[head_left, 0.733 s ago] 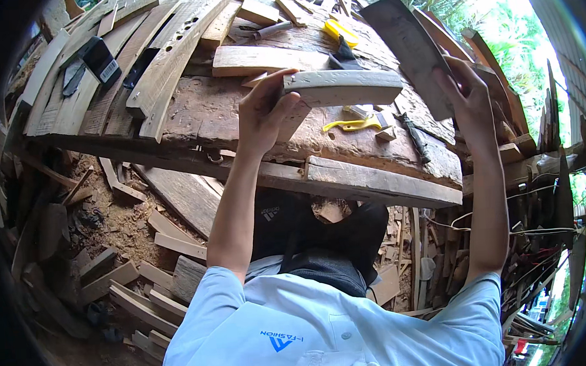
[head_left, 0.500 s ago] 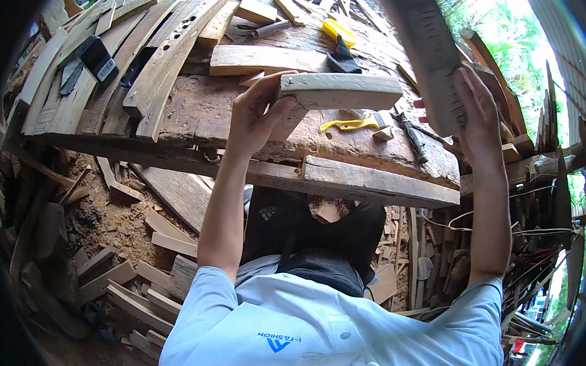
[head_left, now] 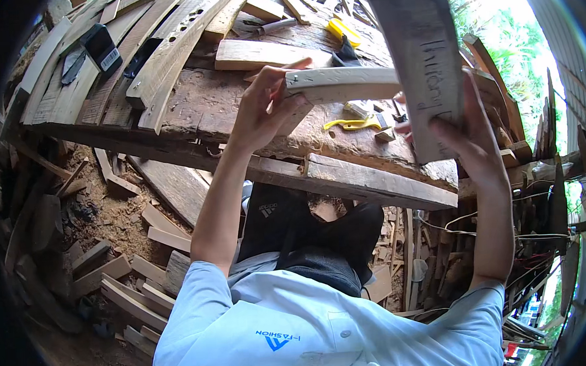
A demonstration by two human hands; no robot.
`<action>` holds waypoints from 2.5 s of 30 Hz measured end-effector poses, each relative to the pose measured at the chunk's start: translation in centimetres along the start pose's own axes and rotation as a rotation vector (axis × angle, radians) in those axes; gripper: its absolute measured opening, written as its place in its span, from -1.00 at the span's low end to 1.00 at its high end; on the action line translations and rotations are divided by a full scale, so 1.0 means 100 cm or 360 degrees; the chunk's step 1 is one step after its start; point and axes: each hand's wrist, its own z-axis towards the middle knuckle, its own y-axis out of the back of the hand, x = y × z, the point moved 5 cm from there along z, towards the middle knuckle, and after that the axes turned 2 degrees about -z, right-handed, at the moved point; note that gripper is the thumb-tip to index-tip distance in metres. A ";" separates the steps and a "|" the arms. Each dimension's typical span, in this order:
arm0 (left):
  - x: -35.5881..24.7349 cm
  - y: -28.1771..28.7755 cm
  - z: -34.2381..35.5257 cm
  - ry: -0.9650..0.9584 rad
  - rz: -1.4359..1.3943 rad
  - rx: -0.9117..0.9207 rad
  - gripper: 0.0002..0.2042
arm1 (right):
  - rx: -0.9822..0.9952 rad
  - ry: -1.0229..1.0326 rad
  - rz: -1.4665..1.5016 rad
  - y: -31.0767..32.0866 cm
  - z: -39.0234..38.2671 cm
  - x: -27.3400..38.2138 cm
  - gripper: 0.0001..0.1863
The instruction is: Fitting and inspecting small wooden blocks at an outdoor workshop bench.
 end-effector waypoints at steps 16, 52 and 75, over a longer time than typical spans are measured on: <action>-0.011 0.000 -0.004 0.0032 0.0846 -0.0135 -0.69 | 0.0241 0.0017 -0.1471 -0.043 0.025 0.027 -0.55; -0.017 -0.013 -0.009 -0.0328 0.0867 -0.0290 -0.67 | 0.0227 -0.0278 -0.1930 -0.091 0.000 0.011 -0.52; -0.012 -0.009 -0.019 -0.0109 0.1248 -0.0320 -0.55 | 0.0162 -0.0558 -0.1338 -0.085 -0.007 0.014 -0.47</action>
